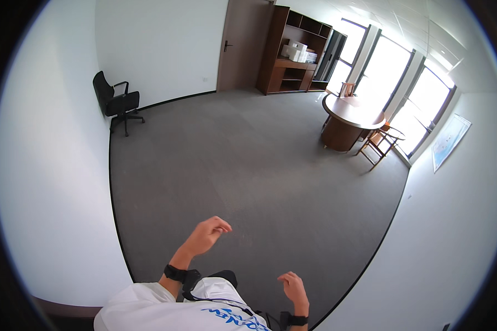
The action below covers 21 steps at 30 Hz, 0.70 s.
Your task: The person carries a piece of white packing foam from a wooden shelf in a meeting room, walks across an office space to a side room, and places it on top of a stack of similar foam pieces on a counter. The person then returns to the meeting room to repeat the process with another piece of foam.
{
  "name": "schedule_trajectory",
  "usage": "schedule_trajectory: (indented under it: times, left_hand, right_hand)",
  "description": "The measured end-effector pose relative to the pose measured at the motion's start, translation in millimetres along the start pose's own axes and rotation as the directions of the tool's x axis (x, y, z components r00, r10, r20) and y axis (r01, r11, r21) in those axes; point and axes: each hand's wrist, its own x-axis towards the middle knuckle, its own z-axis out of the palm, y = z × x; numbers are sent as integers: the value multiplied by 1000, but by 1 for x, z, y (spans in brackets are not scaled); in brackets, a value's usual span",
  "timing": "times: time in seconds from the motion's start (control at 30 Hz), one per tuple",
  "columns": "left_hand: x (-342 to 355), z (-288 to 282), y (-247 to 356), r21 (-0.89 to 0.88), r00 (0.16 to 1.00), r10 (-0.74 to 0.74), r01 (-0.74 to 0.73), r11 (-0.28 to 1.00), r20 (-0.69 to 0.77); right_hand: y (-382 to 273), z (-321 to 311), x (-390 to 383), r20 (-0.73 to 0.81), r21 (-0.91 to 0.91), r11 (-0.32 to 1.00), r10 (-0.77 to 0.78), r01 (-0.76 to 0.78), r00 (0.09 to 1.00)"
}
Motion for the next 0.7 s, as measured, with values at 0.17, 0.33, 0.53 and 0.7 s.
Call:
schedule_trajectory:
  times: [0.17,0.33,0.53,0.7]
  left_hand:
    - [121,-24,-89,-128,883,-226,190,973,-410]
    - [318,-2,-158,-199,762,-392,339,920,-515]
    - [639,72,-137,-308,905,-251,144,940,-343]
    - [863,117,-102,129,991,107,-96,987,-76]
  right_hand:
    - [53,-58,217,105,-4,984,-176,177,979]
    - [151,-110,380,-94,142,985,108,-94,990]
    - [278,-207,507,-192,101,961,272,-257,943]
    - [403,-256,639,-285,133,906,423,-402,860]
